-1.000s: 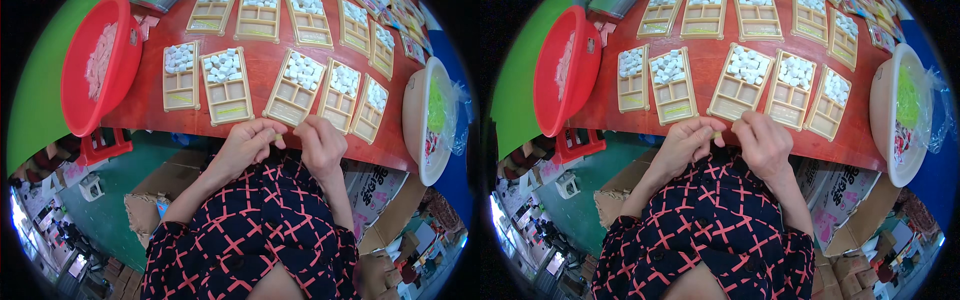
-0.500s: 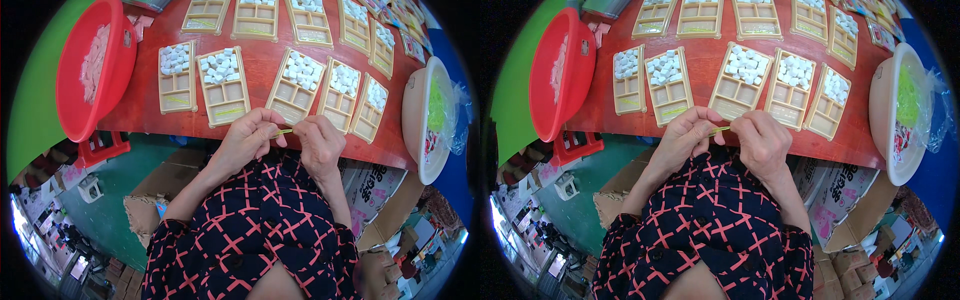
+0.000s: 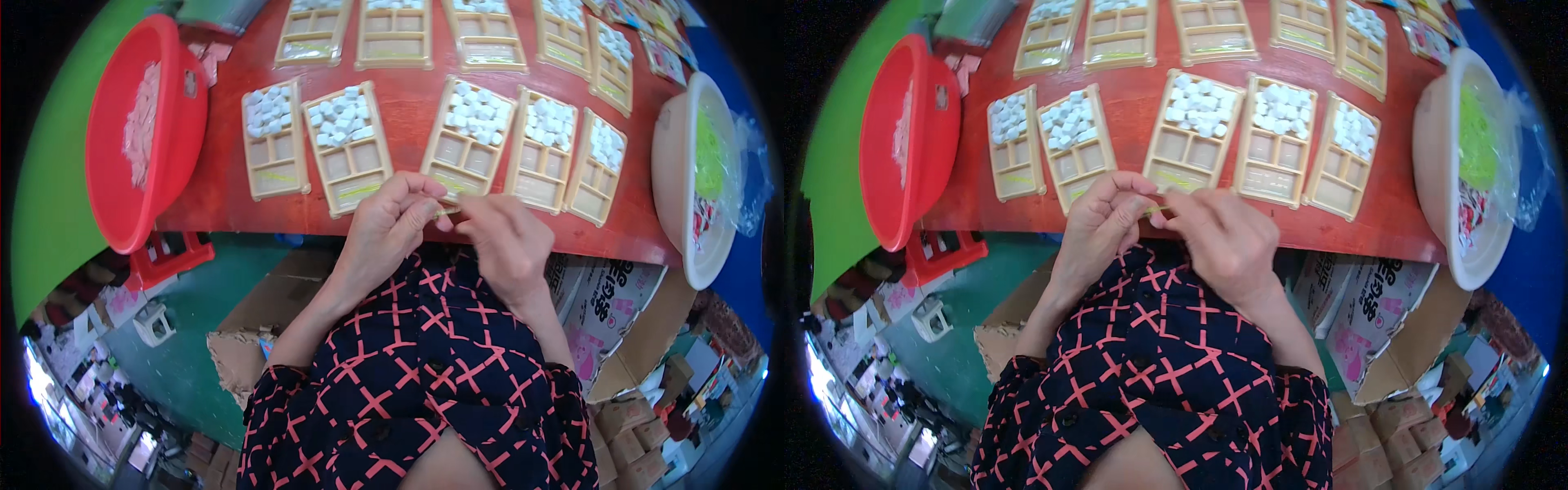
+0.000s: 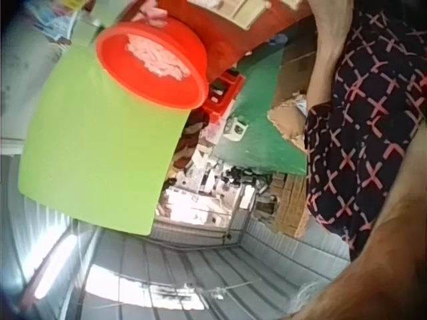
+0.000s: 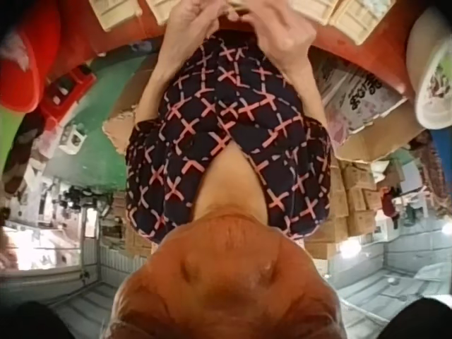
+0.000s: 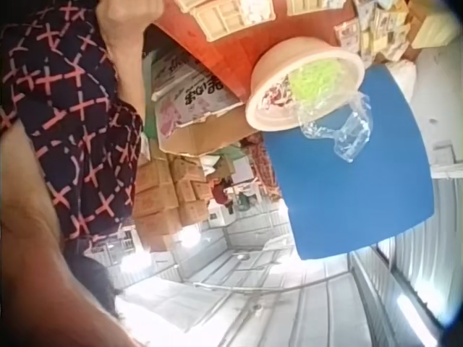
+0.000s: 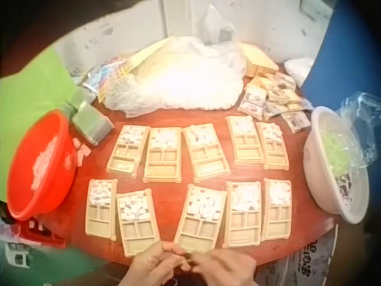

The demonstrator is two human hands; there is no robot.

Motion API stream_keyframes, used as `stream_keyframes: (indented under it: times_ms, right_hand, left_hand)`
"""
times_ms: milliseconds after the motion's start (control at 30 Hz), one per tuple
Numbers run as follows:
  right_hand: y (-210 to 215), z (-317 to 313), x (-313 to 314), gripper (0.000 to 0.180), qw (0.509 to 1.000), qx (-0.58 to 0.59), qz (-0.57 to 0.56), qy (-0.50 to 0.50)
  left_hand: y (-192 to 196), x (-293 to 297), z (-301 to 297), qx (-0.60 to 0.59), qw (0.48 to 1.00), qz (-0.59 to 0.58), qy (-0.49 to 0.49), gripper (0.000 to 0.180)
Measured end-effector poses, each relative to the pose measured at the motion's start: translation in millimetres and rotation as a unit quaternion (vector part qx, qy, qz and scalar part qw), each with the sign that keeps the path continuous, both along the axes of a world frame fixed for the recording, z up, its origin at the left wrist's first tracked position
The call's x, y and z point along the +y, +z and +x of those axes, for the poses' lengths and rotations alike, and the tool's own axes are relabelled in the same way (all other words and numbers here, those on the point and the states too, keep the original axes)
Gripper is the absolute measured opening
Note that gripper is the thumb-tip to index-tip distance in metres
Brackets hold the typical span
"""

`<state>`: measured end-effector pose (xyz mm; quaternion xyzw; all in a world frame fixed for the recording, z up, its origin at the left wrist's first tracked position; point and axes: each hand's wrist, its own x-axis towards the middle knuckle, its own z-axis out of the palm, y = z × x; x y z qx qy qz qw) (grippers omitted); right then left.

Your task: Placing white toy blocks into divided plastic trays, adding labels, and putting them into bags.

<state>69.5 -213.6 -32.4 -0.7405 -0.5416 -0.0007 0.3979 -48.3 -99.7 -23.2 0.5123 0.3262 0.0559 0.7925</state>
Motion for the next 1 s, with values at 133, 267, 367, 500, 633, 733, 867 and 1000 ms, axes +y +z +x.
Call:
stream_keyframes:
  times_ms: [133, 267, 367, 500, 633, 733, 867, 1000]
  right_hand:
    - [4.6, 5.6, -9.3, 0.010, 1.000, -0.031, 0.002, -0.004]
    - [-4.4, 32.4, -41.1, 0.010, 0.989, -0.010, -0.027, -0.147]
    - [-13.3, 47.3, -45.3, 0.013, 0.982, -0.042, -0.072, -0.170]
    - [-5.0, 41.0, -50.1, 0.019, 0.984, 0.038, -0.010, -0.173]
    - [10.0, 33.7, -39.5, 0.023, 0.995, 0.042, 0.045, -0.081]
    - [11.6, 40.0, -43.7, 0.020, 0.997, 0.022, 0.021, -0.070]
    - [6.1, 50.6, -64.5, 0.013, 0.990, -0.095, 0.013, -0.107]
    - [-0.6, 77.5, -91.1, 0.009, 0.965, -0.123, -0.029, -0.231]
  left_hand:
    - [-1.4, -7.7, 8.4, -0.015, 0.998, -0.029, -0.051, 0.013]
    - [-3.3, -6.8, 22.0, -0.002, 0.994, -0.088, -0.068, 0.018]
    - [-7.4, -13.3, 37.9, -0.033, 0.988, -0.143, -0.056, 0.025]
    - [-1.1, -18.3, 54.1, -0.037, 0.983, -0.177, -0.024, 0.035]
    - [8.9, -25.3, 67.3, 0.012, 0.985, -0.165, -0.044, 0.043]
    - [11.0, -32.8, 74.8, -0.012, 0.981, -0.162, -0.102, 0.040]
    - [4.8, -43.3, 78.6, -0.018, 0.981, -0.084, -0.173, 0.030]
    - [5.7, -43.7, 84.3, -0.007, 0.979, -0.117, -0.169, 0.027]
